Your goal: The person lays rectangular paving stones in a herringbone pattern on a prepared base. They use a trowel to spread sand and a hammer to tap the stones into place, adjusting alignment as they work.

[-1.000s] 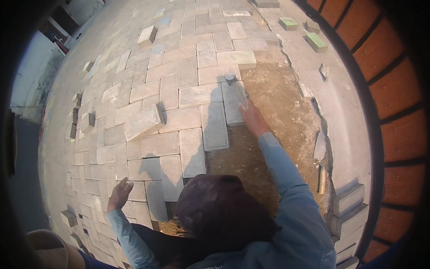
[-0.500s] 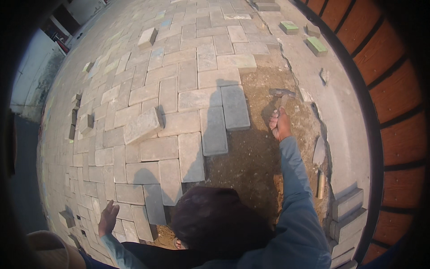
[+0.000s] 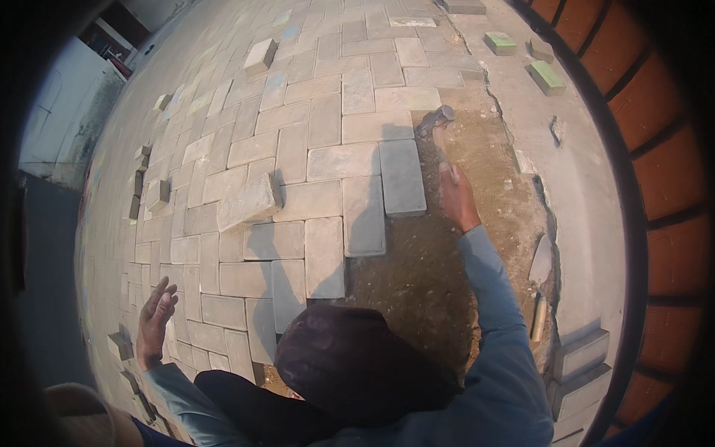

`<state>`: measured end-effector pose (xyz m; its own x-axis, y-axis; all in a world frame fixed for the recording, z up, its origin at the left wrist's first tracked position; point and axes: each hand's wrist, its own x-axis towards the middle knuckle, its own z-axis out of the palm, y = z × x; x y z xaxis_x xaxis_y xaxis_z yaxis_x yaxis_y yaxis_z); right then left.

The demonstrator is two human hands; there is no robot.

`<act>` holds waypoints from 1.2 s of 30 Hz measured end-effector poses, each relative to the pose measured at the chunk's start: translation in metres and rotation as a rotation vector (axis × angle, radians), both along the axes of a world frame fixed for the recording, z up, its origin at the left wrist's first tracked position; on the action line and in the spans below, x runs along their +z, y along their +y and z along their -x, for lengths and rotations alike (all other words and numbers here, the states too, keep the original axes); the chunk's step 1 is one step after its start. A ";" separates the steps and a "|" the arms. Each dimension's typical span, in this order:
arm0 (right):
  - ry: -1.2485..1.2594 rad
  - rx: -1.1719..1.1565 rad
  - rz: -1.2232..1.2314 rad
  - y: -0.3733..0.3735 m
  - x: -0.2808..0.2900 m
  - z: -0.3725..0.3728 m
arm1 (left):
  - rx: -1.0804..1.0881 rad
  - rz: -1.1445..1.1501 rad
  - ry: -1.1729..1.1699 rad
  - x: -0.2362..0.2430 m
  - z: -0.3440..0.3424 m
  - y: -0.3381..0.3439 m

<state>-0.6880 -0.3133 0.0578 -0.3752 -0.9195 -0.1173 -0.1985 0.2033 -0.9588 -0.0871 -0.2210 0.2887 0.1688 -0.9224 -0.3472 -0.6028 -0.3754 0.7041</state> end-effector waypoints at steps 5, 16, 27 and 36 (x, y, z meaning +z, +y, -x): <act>0.544 0.120 -0.133 0.006 -0.004 -0.041 | -0.166 0.185 -0.112 0.080 0.027 -0.026; -0.276 0.067 -0.351 0.046 -0.009 -0.083 | -0.155 0.313 0.109 0.102 0.000 -0.017; -0.371 -0.042 -0.349 0.219 -0.022 -0.088 | -0.027 0.130 -0.218 -0.174 -0.129 -0.098; -0.293 -0.058 -0.179 0.159 0.096 -0.071 | -0.334 0.190 0.422 -0.186 0.000 -0.080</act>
<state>-0.6171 -0.1546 0.1533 -0.3530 -0.8525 -0.3856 0.0965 0.3767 -0.9213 -0.0867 -0.3013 0.1023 -0.2603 -0.9547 -0.1440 -0.3192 -0.0557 0.9461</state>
